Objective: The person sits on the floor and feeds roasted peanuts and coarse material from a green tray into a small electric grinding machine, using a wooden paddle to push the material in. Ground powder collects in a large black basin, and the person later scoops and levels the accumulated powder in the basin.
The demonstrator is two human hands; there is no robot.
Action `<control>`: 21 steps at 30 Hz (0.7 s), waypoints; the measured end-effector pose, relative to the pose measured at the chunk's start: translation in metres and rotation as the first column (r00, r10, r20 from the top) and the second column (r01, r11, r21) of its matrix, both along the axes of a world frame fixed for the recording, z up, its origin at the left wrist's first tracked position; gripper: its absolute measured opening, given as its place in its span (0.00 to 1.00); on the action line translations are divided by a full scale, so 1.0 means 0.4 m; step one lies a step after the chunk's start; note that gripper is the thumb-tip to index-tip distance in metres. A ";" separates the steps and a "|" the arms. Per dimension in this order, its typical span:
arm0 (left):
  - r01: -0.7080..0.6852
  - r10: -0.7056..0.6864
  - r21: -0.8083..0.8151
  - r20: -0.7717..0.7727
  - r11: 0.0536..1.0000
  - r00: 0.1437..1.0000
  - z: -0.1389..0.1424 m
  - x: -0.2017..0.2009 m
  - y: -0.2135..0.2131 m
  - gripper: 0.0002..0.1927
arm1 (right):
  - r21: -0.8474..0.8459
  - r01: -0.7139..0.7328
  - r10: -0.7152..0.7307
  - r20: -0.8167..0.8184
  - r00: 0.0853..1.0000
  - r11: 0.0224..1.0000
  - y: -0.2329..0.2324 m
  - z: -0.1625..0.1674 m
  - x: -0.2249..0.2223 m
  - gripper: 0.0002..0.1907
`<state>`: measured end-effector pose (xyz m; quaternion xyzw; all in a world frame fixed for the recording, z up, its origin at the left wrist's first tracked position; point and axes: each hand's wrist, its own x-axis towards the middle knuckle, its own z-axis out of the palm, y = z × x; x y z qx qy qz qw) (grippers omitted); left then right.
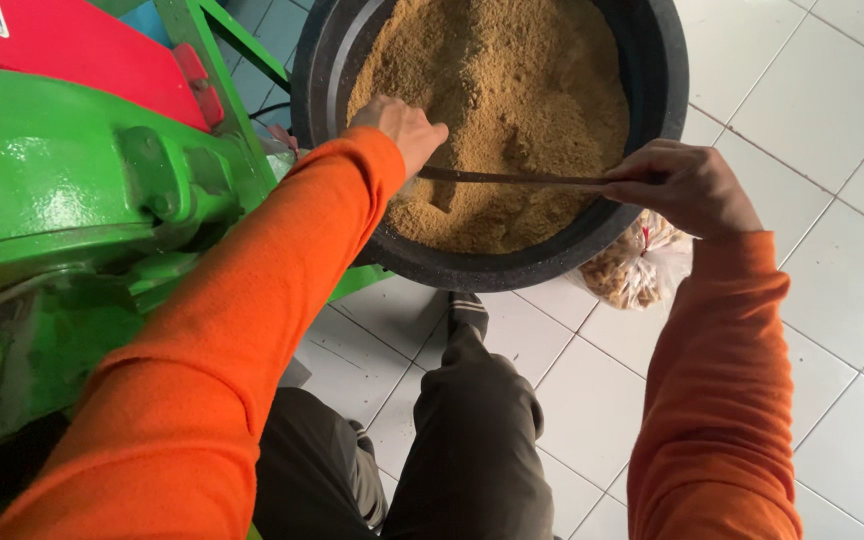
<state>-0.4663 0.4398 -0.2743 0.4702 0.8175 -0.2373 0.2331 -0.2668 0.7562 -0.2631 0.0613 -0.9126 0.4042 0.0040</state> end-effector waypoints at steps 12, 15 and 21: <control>0.000 -0.023 0.089 0.251 0.996 0.968 0.029 0.000 0.020 0.05 | -0.700 0.428 -0.057 0.486 0.872 0.572 -0.274 -0.178 -0.150 0.08; 0.010 -0.020 0.042 0.256 0.999 0.966 0.029 0.004 0.029 0.08 | -0.847 0.362 0.103 0.431 0.896 0.390 -0.392 -0.238 -0.214 0.08; 0.054 -0.075 0.137 0.158 0.989 0.985 -0.012 0.013 0.037 0.08 | -0.804 0.084 0.180 0.232 0.956 0.589 -0.645 -0.294 -0.348 0.11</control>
